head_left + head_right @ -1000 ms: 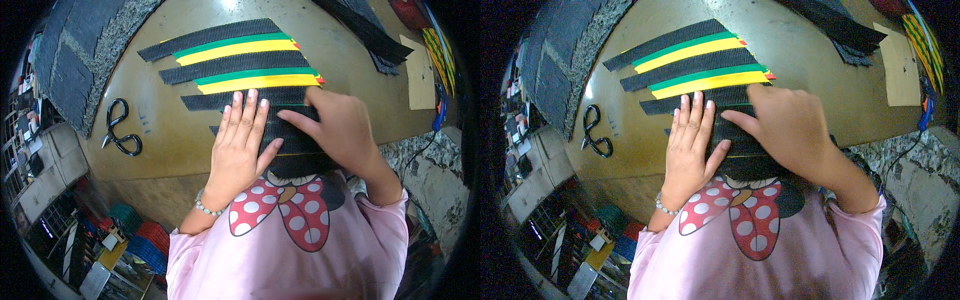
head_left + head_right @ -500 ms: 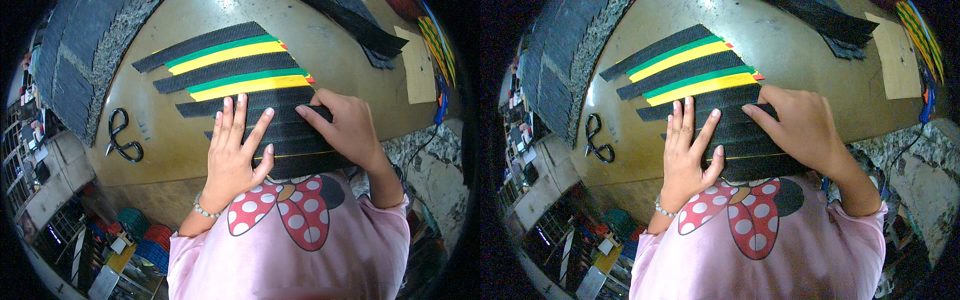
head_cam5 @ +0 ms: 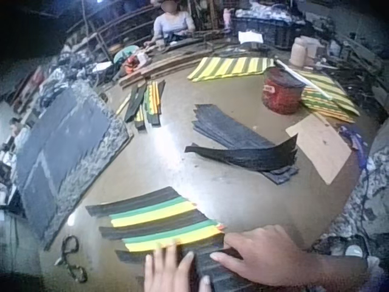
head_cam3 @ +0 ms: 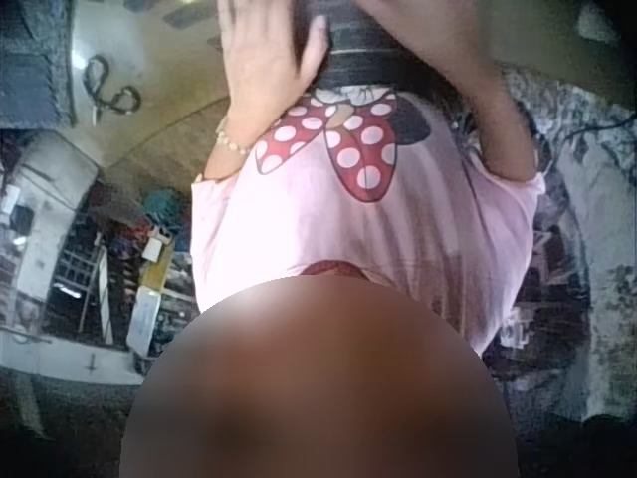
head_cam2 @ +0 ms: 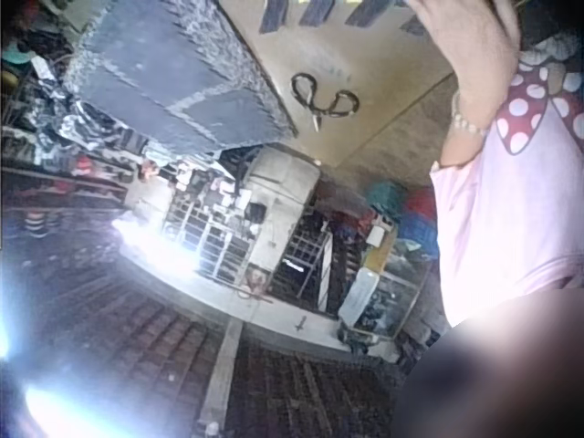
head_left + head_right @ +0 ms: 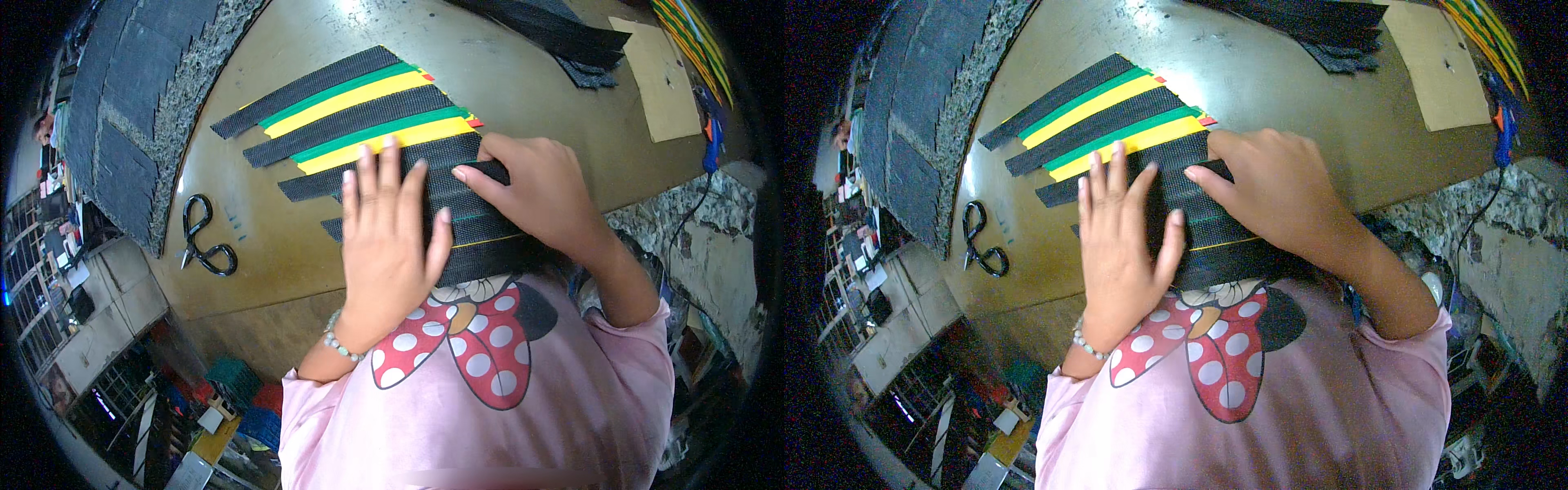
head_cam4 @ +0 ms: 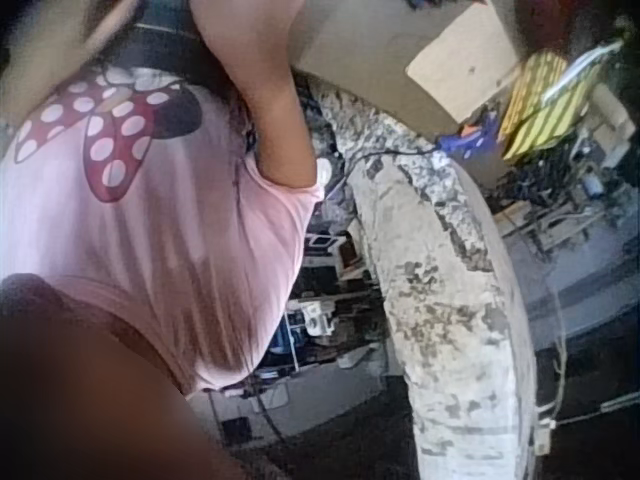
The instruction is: The person assembles a flat panel by layering black fabric strips over a green and yellow striped base. They repeatedly pick strips, align them, and press them into place, then flip the panel to add more strips on the other side.
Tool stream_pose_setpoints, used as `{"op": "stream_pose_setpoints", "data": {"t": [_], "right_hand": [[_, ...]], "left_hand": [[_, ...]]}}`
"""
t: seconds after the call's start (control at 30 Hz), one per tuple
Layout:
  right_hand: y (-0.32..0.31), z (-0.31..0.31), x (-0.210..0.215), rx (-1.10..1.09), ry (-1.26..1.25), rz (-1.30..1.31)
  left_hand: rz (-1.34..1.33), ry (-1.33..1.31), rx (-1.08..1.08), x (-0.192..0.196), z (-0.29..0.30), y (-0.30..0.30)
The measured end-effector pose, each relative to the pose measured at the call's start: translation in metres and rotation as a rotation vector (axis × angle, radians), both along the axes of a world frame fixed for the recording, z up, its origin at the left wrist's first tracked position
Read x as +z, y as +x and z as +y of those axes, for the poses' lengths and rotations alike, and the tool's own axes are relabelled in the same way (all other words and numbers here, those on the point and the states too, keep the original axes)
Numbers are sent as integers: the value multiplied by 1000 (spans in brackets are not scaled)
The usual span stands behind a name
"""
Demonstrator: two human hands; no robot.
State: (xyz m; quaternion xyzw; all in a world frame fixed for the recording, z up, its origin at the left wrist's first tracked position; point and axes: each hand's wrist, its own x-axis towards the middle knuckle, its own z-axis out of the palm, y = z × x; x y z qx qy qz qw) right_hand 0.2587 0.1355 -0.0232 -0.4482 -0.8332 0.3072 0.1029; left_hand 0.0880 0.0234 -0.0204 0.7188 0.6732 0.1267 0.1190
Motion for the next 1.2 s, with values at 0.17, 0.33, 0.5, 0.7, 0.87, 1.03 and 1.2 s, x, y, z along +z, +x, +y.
{"op": "stream_pose_setpoints", "data": {"t": [0.17, 0.33, 0.5, 0.7, 0.87, 1.03, 1.2], "right_hand": [[9, -2, 3, -41, 68, -47], [29, 11, 1, -24, -7, 149], [37, 16, -2, -55, -110, 55], [33, 16, -2, -45, -64, 64], [35, 15, -3, -54, -75, 65], [35, 12, -7, -50, -40, 93], [31, 8, 2, -76, -90, -24]], "left_hand": [[-56, -89, -109, -11, 5, 14], [-45, -96, -114, -14, 2, 11], [-59, -107, -110, -13, 3, 12], [-63, -103, -123, -12, 3, 11], [-71, -106, -123, -12, 3, 11], [-36, -74, -131, -11, 3, 12], [-29, -78, -116, -11, 3, 13]]}}
